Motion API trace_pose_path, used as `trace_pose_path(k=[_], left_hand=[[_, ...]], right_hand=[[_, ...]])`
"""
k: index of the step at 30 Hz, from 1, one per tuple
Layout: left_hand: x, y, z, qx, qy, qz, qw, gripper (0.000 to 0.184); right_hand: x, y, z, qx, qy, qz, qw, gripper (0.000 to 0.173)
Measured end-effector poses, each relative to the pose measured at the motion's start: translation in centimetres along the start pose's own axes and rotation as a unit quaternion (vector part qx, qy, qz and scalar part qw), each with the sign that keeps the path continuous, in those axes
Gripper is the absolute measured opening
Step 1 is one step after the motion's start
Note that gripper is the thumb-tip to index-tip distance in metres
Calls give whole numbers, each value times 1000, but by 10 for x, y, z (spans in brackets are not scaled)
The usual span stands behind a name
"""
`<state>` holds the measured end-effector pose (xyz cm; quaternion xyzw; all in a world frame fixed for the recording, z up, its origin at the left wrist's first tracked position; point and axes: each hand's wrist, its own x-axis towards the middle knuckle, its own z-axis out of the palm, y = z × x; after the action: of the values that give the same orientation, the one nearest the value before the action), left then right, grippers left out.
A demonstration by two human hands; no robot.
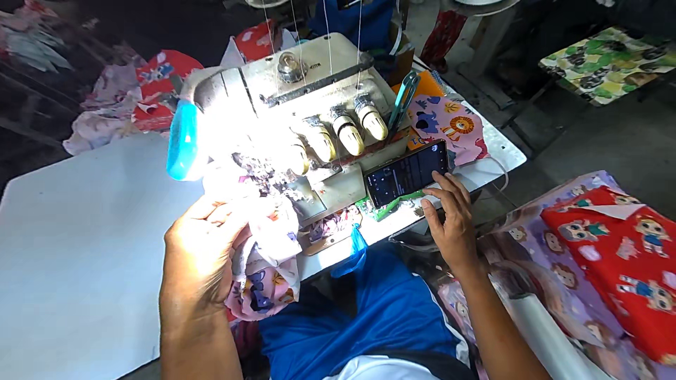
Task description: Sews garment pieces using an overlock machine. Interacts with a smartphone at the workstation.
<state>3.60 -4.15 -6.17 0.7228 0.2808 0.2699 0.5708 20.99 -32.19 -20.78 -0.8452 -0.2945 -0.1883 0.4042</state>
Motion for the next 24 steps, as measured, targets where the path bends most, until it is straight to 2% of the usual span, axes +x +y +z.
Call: trace_pose_path(k=[8, 17, 24], left_hand=[[0, -1, 0, 8, 9, -8, 1000, 20], [0, 0, 1, 4, 10, -3, 1000, 20], [0, 0, 1, 2, 9, -7, 1000, 18]], right_hand=[[-3, -3, 0, 44, -5, -46, 998, 27], [31, 12, -13, -33, 30, -33, 998, 31], [39, 18, -11, -37, 10, -36, 999, 34]])
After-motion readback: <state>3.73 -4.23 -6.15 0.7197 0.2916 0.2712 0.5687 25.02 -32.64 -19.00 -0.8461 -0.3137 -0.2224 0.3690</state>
